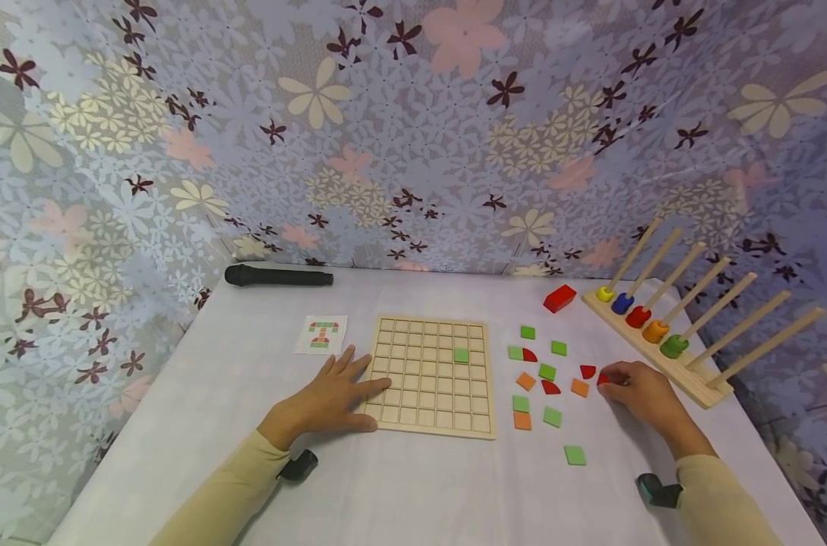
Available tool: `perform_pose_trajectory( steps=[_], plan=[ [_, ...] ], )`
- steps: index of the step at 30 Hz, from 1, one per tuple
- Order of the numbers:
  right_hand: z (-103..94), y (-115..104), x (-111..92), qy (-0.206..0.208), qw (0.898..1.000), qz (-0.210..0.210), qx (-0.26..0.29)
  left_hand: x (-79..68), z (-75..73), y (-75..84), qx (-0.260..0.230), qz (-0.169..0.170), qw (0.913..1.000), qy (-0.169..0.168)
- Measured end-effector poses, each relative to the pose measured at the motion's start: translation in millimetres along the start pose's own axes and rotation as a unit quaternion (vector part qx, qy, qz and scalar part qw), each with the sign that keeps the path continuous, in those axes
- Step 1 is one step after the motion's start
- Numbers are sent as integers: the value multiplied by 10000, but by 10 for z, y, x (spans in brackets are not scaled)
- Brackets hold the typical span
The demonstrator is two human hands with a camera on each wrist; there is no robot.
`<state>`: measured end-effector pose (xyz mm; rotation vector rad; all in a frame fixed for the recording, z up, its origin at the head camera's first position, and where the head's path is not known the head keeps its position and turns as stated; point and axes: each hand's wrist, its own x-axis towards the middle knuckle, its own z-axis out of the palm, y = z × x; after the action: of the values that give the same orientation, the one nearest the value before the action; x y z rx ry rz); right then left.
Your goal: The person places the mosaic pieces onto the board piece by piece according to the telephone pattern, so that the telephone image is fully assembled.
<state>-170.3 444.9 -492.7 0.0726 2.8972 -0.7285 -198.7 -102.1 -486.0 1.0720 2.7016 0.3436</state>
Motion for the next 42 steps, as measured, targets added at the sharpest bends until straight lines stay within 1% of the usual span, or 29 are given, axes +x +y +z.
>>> perform_pose_trajectory(
  steps=[5, 8, 11, 15, 19, 26, 31, 33, 38, 42],
  plan=[
    [-12, -8, -5, -16, 10000, 47, 24, -2, -3, 6, 7, 3, 10000, 8],
    [-54, -17, -15, -116, 9996, 216, 169, -3, -3, 8, -5, -6, 10000, -5],
    [-115, -45, -16, -98, 9988, 337, 331, -4, -2, 6, -39, -9, 10000, -11],
    [-185, -124, 19, 80, 9982, 170, 567, -6, -6, 5, -74, -3, 10000, -30],
    [-214, -252, 101, 158, 9960, 18, 875, -1, -7, 4, -3, 3, 10000, -30],
    [-135, -558, 284, 195, 9918, -71, 1257, 9, -14, 14, 86, -76, 9999, -48],
    [-43, -890, 463, 71, 9906, -223, 1350, 8, -32, 13, 199, -69, 9998, -24],
    [7, -1030, 553, -35, 9888, -340, 1450, 8, -38, 11, 238, -69, 9997, -27],
    [174, -1360, 789, -292, 9862, -781, 1428, 20, -49, 13, 368, -41, 9993, -36],
    [326, -1564, 920, -522, 9843, -1219, 1169, 34, -29, 17, 454, -34, 9990, -28]
  ],
)
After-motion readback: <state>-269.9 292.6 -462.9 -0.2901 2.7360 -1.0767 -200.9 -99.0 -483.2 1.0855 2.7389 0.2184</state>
